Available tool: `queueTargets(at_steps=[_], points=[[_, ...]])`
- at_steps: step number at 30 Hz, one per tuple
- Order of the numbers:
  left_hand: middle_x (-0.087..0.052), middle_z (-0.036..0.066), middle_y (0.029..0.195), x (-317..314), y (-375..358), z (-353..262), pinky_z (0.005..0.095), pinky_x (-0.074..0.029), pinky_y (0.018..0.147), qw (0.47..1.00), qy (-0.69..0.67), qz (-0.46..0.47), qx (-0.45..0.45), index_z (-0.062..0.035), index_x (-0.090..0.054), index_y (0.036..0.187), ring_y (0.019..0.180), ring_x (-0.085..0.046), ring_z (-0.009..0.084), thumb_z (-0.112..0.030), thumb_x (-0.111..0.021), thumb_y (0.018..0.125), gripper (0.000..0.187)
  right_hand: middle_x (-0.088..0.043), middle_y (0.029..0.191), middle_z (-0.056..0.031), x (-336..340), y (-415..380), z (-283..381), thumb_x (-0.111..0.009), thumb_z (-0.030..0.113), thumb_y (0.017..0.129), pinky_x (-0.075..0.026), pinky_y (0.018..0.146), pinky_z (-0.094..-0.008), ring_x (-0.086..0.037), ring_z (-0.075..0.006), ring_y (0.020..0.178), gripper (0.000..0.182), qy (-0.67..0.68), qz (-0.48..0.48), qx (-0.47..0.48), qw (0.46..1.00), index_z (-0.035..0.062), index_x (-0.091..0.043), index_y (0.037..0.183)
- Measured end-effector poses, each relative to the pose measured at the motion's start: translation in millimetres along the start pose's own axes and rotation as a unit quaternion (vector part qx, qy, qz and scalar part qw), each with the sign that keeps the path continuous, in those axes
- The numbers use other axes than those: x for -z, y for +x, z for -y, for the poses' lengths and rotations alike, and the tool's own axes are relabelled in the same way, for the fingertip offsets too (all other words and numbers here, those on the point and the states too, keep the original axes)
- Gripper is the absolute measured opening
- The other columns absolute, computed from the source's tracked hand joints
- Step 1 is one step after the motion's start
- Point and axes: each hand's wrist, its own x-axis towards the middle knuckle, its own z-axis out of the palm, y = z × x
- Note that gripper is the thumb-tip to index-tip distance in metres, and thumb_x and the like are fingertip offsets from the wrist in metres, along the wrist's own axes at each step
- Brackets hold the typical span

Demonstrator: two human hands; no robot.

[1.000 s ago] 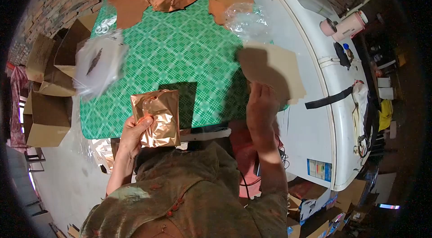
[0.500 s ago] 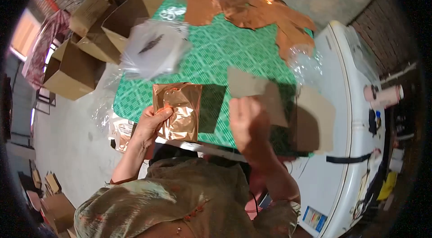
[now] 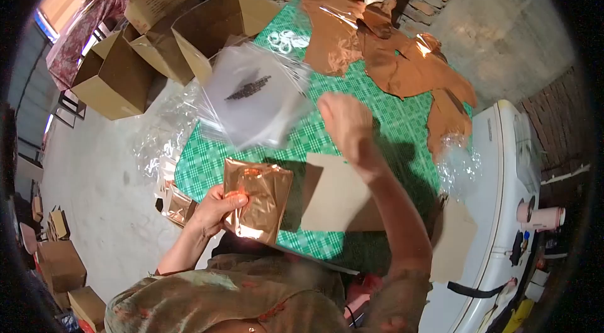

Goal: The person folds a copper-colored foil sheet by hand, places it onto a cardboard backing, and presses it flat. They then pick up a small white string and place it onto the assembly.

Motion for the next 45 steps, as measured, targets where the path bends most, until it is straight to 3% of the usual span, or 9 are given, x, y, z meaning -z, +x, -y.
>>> queueTargets(at_steps=[6, 16, 24, 27, 31, 35, 38, 43, 45], points=[[-0.074, 0.002, 0.089, 12, 0, 3, 0.0250, -0.051, 0.059, 0.999, 0.032, 0.044, -0.005, -0.0022, -0.075, 0.108, 0.069, -0.064, 0.0085, -0.021, -0.082, 0.100, 0.021, -0.070, 0.100, -0.0114, -94, 129, -46, -0.073, 0.015, 0.096, -0.053, 0.092, -0.0475, -0.067, -0.0357, 0.104, 0.008, 0.092, -0.054, 0.040, 0.993, 0.0100, -0.075, 0.101], [-0.075, 0.005, 0.087, 23, 0, 6, 0.0256, -0.056, 0.056, 0.999, 0.015, 0.048, 0.020, 0.0012, -0.075, 0.111, 0.069, -0.069, 0.0108, -0.016, -0.081, 0.100, 0.021, -0.071, 0.109, -0.0134, -154, 187, -75, -0.069, 0.011, 0.095, -0.053, 0.094, -0.0476, -0.066, -0.0363, 0.110, 0.008, 0.133, -0.034, 0.044, 0.990, 0.0070, -0.075, 0.100], [-0.075, 0.008, 0.089, 26, 4, 6, 0.0278, -0.061, 0.061, 0.999, 0.018, 0.039, 0.017, 0.0040, -0.073, 0.111, 0.072, -0.074, 0.0134, -0.013, -0.080, 0.099, 0.022, -0.065, 0.094, -0.0002, 10, 43, -57, -0.062, 0.008, 0.108, -0.046, 0.071, -0.0228, -0.055, -0.0051, 0.081, 0.011, 0.417, -0.055, -0.082, 0.904, 0.0007, -0.066, 0.114], [-0.075, 0.004, 0.089, 12, 3, 5, 0.0263, -0.059, 0.067, 1.000, -0.005, -0.017, -0.009, 0.0006, -0.074, 0.111, 0.077, -0.072, 0.0110, -0.013, -0.080, 0.099, 0.019, -0.063, 0.093, 0.0030, 49, -21, -50, -0.062, 0.009, 0.106, -0.048, 0.073, -0.0225, -0.058, -0.0086, 0.081, 0.013, 0.417, -0.037, -0.198, 0.886, 0.0009, -0.065, 0.115], [-0.076, 0.000, 0.097, 16, 6, 9, 0.0254, -0.058, 0.071, 0.999, 0.004, 0.001, -0.048, -0.0048, -0.075, 0.115, 0.079, -0.070, 0.0084, -0.013, -0.082, 0.098, 0.020, -0.068, 0.097, 0.0008, 67, -94, -34, -0.067, 0.009, 0.107, -0.048, 0.073, -0.0221, -0.060, -0.0079, 0.083, 0.009, 0.318, -0.072, -0.175, 0.929, 0.0020, -0.067, 0.112], [-0.078, 0.003, 0.105, 5, 4, 2, 0.0272, -0.060, 0.079, 0.998, 0.020, 0.000, -0.052, -0.0024, -0.074, 0.119, 0.087, -0.073, 0.0104, -0.011, -0.081, 0.098, 0.024, -0.072, 0.110, -0.0111, 50, -146, -22, -0.074, 0.001, 0.094, -0.055, 0.084, -0.0394, -0.068, -0.0299, 0.099, 0.024, 0.104, -0.093, 0.043, 0.989, 0.0023, -0.070, 0.118], [-0.079, 0.003, 0.108, -6, 2, -4, 0.0268, -0.060, 0.081, 0.995, 0.069, 0.011, -0.077, -0.0010, -0.074, 0.122, 0.089, -0.073, 0.0101, -0.011, -0.080, 0.099, 0.026, -0.070, 0.121, -0.0140, 45, -186, -16, -0.080, 0.004, 0.086, -0.053, 0.092, -0.0470, -0.065, -0.0378, 0.112, 0.042, 0.029, -0.092, -0.041, 0.994, 0.0026, -0.069, 0.126], [-0.074, -0.003, 0.098, -38, -3, -42, 0.0242, -0.054, 0.075, 0.952, 0.293, -0.012, -0.083, -0.0023, -0.077, 0.113, 0.083, -0.066, 0.0053, -0.015, -0.080, 0.101, 0.017, -0.063, 0.136, -0.0157, 53, -246, 15, -0.087, 0.025, 0.080, -0.048, 0.099, -0.0515, -0.059, -0.0379, 0.126, 0.065, -0.105, -0.052, -0.067, 0.991, 0.0041, -0.064, 0.138], [-0.069, -0.003, 0.087, -62, 8, -41, 0.0274, -0.050, 0.066, 0.910, 0.355, -0.004, -0.212, -0.0006, -0.076, 0.107, 0.073, -0.059, 0.0062, -0.017, -0.080, 0.100, 0.019, -0.063, 0.138, -0.0159, 48, -264, 27, -0.087, 0.033, 0.081, -0.047, 0.099, -0.0526, -0.057, -0.0375, 0.128, 0.067, -0.155, -0.035, -0.092, 0.983, 0.0047, -0.065, 0.138]])
